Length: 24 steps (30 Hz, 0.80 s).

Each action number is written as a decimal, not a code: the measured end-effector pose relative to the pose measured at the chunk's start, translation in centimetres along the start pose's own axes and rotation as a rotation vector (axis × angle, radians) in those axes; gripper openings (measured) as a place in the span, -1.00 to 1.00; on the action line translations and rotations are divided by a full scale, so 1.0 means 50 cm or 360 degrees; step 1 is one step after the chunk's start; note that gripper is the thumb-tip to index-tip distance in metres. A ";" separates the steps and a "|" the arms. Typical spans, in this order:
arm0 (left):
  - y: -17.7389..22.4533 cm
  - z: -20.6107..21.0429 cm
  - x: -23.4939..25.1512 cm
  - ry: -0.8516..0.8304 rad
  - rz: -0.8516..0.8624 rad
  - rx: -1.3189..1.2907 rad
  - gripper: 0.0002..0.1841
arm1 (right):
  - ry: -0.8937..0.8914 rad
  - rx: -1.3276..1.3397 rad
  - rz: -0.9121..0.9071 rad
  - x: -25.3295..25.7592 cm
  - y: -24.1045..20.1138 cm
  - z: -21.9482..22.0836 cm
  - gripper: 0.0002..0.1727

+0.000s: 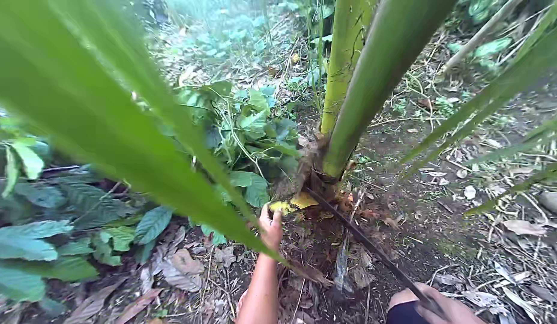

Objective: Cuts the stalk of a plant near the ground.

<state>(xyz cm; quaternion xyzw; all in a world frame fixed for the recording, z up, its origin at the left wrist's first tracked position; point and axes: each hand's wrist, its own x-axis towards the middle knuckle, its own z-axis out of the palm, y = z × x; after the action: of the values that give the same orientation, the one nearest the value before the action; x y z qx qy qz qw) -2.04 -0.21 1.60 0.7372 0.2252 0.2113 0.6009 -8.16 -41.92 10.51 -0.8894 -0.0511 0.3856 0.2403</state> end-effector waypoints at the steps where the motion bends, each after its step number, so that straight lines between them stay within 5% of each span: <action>1: -0.006 -0.001 -0.004 0.0010 0.0015 0.0022 -0.59 | 0.0012 -0.0086 0.0006 0.045 -0.009 0.019 -0.41; 6: -0.051 -0.015 -0.005 0.0064 0.0151 0.0043 -0.56 | -0.0001 -0.0105 0.0257 0.186 -0.088 0.081 -0.35; 10: -0.068 -0.019 -0.002 0.0063 0.0254 0.0063 -0.50 | 0.0058 -0.0218 0.0382 0.136 -0.070 0.060 -0.39; 15: -0.063 0.003 0.010 0.0101 0.0298 -0.0011 -0.49 | 0.0209 -0.0182 0.0157 0.032 -0.015 0.064 -0.28; 18: -0.070 0.007 0.005 0.0141 0.0339 0.0033 -0.54 | 0.0279 -0.0154 0.0038 0.061 -0.111 0.051 -0.32; 24: -0.068 -0.010 0.009 0.0139 0.0373 0.0022 -0.58 | 0.1011 0.0003 -0.0736 0.038 -0.316 -0.035 -0.46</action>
<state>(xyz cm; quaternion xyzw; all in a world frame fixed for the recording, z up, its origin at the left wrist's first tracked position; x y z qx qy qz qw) -2.23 1.04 -1.63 0.7527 0.1650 0.3104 0.5567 -4.09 -28.17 17.65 -0.9292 -0.1728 0.0267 0.3256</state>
